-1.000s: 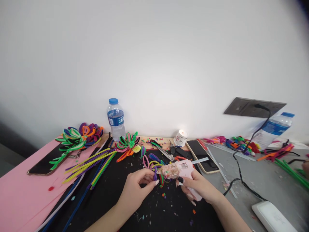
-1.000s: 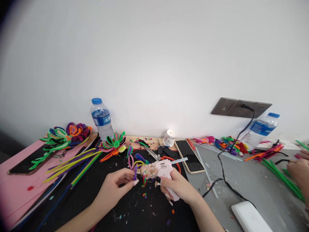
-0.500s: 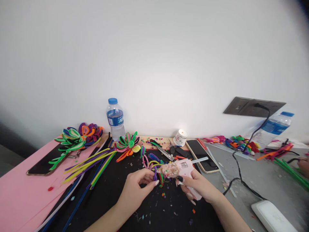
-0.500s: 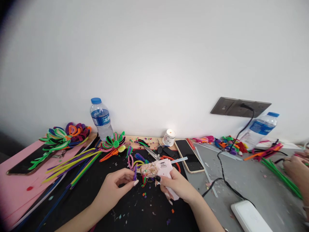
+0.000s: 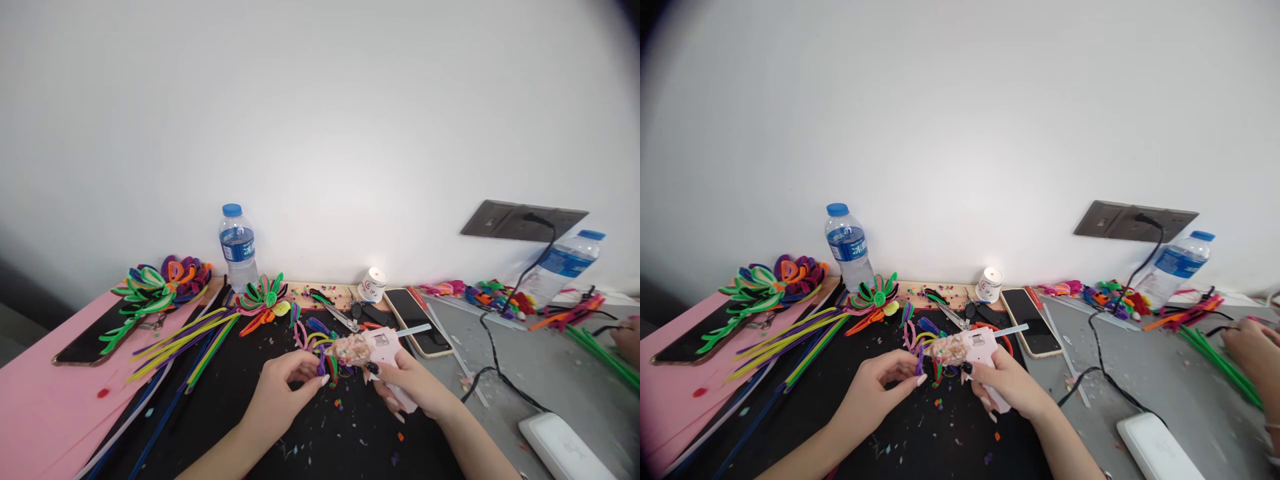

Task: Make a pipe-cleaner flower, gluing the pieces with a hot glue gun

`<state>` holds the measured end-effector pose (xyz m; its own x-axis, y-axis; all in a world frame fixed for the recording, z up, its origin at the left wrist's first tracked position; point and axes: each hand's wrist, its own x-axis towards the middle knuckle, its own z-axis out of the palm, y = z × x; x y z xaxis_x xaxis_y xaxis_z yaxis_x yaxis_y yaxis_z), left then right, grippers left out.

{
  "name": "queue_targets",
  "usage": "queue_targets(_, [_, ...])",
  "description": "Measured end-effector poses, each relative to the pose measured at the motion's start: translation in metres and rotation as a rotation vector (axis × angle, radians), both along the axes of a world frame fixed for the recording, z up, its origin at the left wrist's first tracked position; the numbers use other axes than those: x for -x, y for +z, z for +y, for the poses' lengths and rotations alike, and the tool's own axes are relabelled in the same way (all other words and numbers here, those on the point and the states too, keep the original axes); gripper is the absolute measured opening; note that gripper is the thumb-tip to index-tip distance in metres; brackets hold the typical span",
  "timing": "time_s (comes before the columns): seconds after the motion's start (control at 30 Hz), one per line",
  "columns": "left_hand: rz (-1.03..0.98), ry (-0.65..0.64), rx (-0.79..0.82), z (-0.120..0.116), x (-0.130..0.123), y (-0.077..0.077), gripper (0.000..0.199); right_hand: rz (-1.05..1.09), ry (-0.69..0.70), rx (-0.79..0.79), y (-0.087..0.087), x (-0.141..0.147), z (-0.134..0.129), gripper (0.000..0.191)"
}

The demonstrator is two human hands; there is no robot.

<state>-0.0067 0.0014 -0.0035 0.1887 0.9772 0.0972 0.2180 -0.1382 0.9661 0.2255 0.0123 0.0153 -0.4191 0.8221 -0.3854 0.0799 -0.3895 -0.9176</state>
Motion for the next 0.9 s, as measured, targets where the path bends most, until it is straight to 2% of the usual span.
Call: queue_targets(0.9, [-0.007,-0.011,0.002,-0.0004,-0.0003,0.0033,0.008,0.023,-0.051,0.008,0.0021,-0.0006,0.0,0.042])
